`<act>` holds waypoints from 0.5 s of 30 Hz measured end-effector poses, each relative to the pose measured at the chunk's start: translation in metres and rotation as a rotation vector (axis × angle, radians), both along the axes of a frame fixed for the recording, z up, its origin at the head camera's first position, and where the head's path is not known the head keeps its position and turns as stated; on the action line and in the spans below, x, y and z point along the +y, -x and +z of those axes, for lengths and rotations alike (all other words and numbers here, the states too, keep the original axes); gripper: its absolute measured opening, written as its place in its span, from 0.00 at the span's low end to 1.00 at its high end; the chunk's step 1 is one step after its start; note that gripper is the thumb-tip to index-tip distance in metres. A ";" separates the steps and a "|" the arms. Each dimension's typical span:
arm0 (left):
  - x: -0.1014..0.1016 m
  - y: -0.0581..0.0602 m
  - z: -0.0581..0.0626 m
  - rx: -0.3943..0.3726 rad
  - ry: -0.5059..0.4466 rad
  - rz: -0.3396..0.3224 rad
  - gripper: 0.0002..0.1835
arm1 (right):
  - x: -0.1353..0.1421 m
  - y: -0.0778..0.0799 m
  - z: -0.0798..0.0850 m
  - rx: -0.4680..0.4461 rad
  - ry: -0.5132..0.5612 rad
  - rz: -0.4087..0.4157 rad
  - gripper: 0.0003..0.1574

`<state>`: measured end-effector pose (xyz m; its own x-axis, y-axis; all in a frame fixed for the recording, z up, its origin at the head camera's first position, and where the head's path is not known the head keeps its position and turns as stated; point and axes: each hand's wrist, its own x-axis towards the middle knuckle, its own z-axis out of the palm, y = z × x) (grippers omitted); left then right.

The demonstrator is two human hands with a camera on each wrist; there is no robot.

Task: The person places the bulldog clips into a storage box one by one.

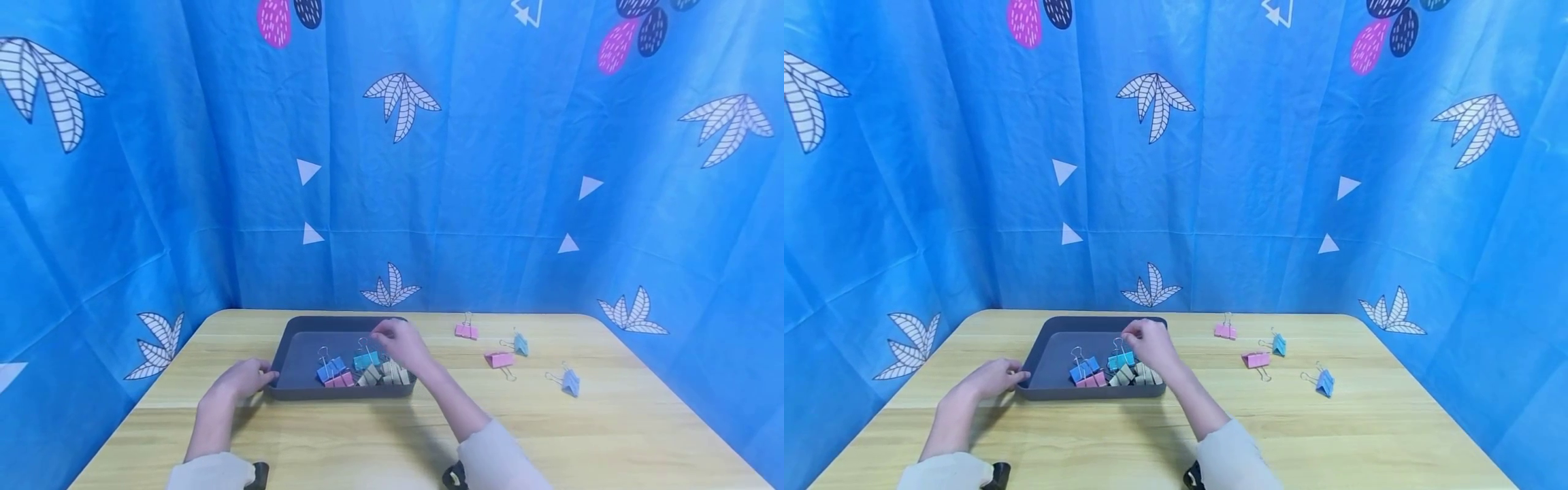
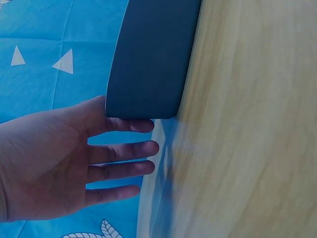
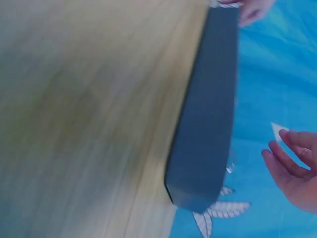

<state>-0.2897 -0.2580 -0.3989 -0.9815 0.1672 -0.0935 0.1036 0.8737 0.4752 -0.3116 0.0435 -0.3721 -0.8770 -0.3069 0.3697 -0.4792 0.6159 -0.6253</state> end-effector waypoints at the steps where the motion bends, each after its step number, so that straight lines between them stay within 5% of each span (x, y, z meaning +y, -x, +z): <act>1: 0.000 0.000 0.000 0.002 0.000 -0.002 0.18 | 0.006 -0.001 0.002 -0.003 0.014 -0.005 0.09; 15: 0.000 0.000 0.001 0.005 -0.006 -0.003 0.17 | 0.061 -0.010 0.013 0.052 0.191 -0.132 0.11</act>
<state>-0.2893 -0.2581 -0.3982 -0.9815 0.1703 -0.0878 0.1082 0.8707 0.4797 -0.3018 0.1046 -0.3590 -0.8831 -0.1109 0.4558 -0.4369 0.5485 -0.7129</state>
